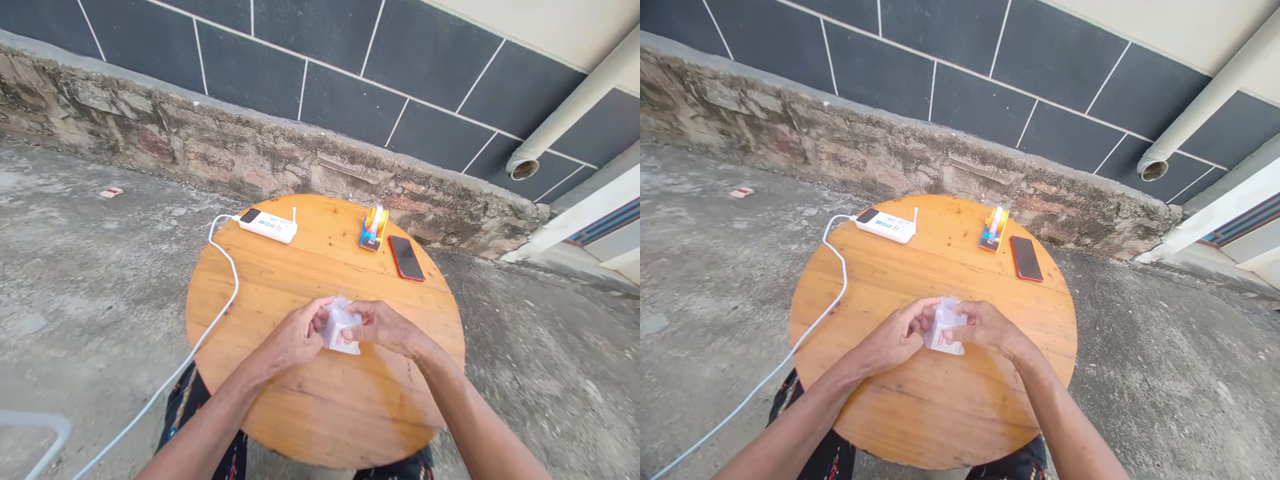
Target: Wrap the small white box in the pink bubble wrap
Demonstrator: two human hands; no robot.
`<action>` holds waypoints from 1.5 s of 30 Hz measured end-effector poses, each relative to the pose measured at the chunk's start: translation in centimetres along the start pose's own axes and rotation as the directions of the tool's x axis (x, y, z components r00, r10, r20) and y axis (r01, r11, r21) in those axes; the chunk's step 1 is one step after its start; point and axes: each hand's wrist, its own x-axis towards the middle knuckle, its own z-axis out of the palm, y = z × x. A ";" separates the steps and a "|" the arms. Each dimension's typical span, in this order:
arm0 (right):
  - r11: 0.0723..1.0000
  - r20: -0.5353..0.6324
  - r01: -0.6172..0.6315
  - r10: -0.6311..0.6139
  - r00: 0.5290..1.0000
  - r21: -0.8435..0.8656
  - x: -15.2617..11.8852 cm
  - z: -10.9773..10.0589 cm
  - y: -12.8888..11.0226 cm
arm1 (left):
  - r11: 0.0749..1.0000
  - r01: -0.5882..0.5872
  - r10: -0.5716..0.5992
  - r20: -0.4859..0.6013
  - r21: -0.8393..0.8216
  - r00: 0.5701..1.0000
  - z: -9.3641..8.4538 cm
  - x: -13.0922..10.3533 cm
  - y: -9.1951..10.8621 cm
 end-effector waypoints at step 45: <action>0.700 -0.473 0.095 -0.568 0.673 -0.707 -3.6 6.3 3.3 | 0.928 -0.257 0.316 -0.202 0.270 0.927 2.0 -0.4 0.1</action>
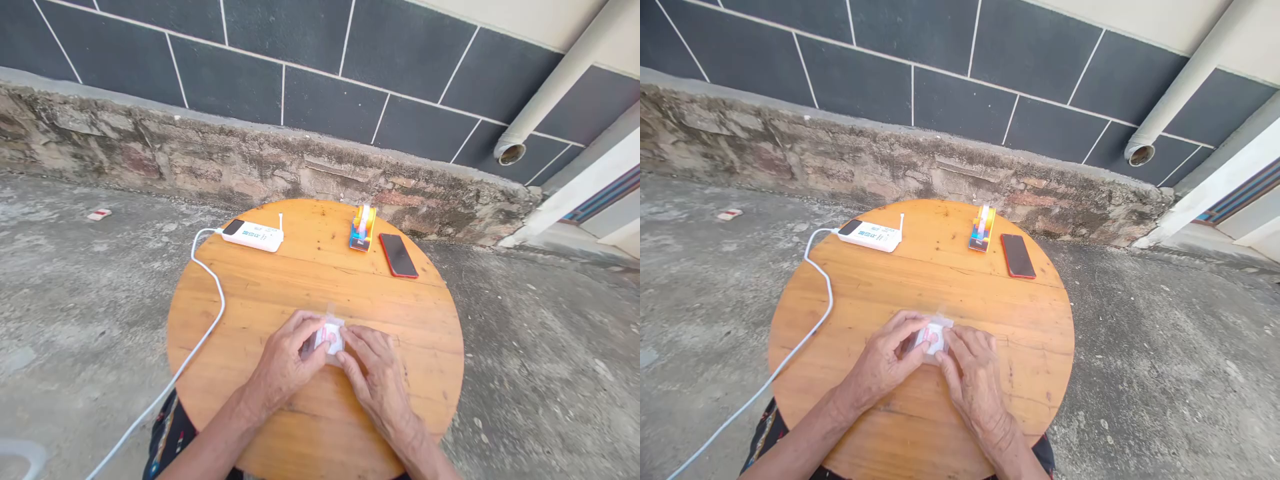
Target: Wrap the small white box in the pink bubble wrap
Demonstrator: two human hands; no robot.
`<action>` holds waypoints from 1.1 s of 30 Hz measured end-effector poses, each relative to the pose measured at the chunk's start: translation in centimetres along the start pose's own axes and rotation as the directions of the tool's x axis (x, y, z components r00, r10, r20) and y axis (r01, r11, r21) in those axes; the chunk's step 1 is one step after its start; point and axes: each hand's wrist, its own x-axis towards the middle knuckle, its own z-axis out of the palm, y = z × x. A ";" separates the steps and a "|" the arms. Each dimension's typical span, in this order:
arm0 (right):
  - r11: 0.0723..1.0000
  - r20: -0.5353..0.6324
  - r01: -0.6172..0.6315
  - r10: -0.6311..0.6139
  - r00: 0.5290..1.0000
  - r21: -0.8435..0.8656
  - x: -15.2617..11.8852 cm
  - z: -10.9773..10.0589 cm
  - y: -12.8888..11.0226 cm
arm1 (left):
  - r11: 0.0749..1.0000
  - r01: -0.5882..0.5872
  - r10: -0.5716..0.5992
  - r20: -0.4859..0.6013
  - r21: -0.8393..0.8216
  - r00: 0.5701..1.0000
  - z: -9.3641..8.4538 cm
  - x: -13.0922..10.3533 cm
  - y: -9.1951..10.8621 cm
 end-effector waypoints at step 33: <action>0.889 0.542 -0.414 0.256 0.800 0.192 7.7 -0.3 3.5 | 0.981 0.025 -0.011 -0.075 0.192 0.997 0.4 -0.5 -0.6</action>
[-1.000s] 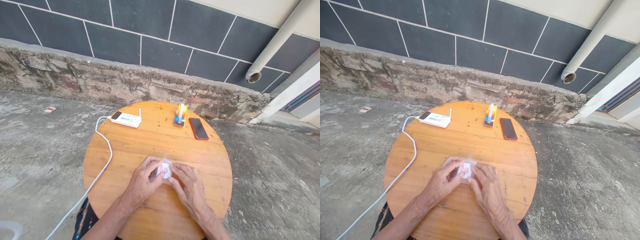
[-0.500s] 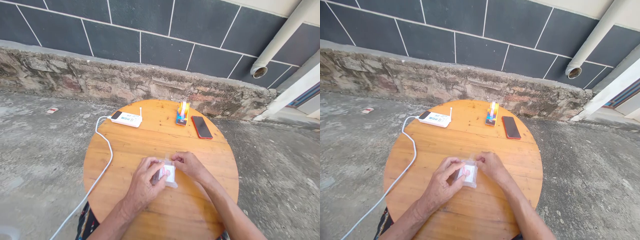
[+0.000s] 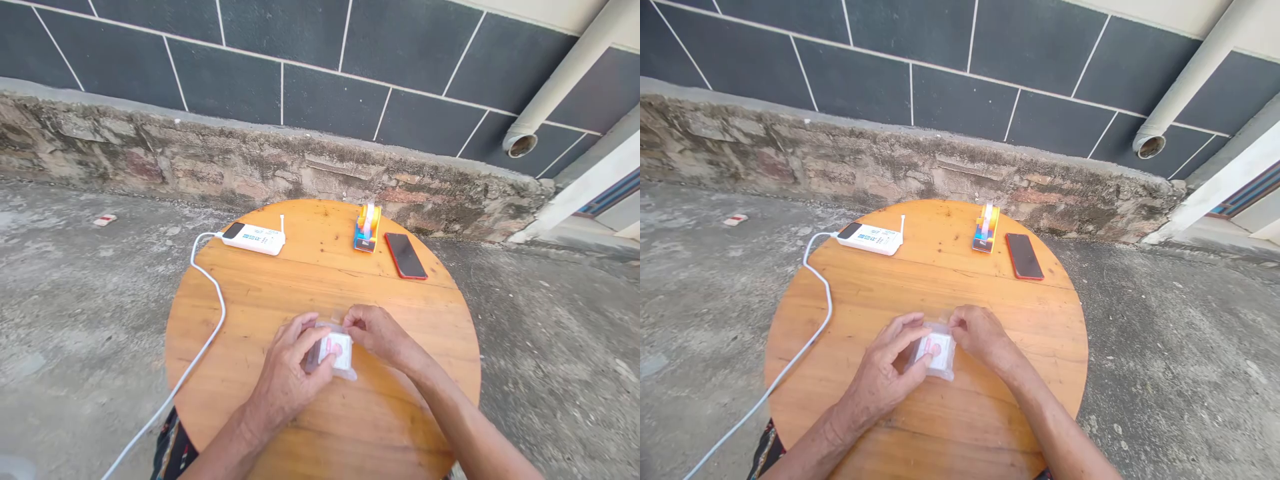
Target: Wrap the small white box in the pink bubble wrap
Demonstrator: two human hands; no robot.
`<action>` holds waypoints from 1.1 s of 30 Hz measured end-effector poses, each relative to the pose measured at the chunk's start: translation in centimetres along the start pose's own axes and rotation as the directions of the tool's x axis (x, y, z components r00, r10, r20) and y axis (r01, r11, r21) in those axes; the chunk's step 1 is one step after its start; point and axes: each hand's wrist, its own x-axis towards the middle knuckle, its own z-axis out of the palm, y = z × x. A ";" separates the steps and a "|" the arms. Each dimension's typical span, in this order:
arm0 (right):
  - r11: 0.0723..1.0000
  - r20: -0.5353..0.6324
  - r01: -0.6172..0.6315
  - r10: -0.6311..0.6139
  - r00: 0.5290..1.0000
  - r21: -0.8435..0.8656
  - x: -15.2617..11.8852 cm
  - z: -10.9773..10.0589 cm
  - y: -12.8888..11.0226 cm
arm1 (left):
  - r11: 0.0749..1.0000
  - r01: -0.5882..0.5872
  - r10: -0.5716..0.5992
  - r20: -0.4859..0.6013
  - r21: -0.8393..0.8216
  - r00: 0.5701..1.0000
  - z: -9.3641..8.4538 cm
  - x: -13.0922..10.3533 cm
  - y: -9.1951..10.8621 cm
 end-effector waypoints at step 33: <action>0.865 -0.208 0.112 -0.009 0.978 0.489 0.9 2.7 1.4 | 0.999 -0.006 0.005 -0.012 -0.044 1.000 -0.3 0.4 0.5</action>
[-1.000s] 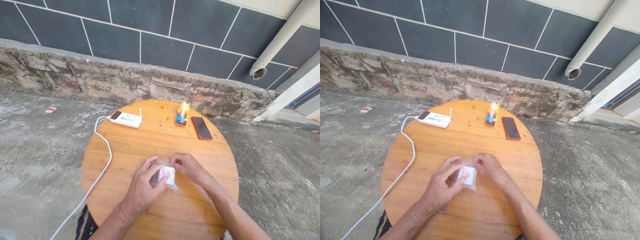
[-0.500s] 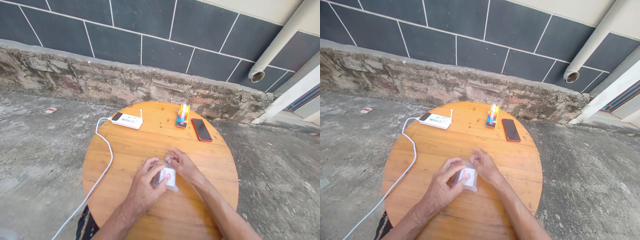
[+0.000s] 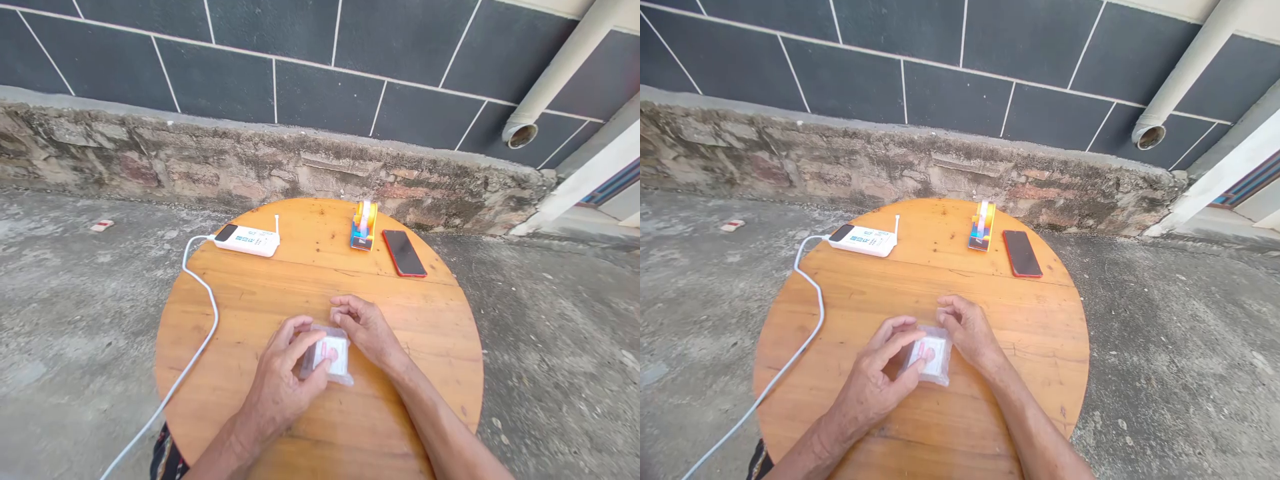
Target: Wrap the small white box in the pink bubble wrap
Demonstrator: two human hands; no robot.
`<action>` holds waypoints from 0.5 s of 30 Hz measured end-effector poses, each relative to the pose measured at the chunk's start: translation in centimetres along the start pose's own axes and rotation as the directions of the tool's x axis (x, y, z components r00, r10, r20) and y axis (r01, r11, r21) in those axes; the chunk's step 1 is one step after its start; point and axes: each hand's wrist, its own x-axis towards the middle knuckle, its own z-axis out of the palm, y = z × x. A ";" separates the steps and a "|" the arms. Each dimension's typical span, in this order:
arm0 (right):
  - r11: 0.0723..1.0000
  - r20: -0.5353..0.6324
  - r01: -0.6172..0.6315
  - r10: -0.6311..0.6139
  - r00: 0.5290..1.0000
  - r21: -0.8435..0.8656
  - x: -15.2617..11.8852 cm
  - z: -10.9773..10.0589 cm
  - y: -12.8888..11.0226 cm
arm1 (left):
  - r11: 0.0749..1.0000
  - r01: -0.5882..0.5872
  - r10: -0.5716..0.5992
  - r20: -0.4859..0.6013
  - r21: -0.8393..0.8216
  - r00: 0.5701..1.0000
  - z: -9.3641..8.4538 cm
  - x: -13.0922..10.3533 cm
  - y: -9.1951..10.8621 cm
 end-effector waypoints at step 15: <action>0.997 -0.083 0.062 -0.066 0.994 -0.051 0.2 -0.3 -0.3 | 1.000 0.009 -0.009 0.008 -0.016 1.000 -0.1 0.1 0.2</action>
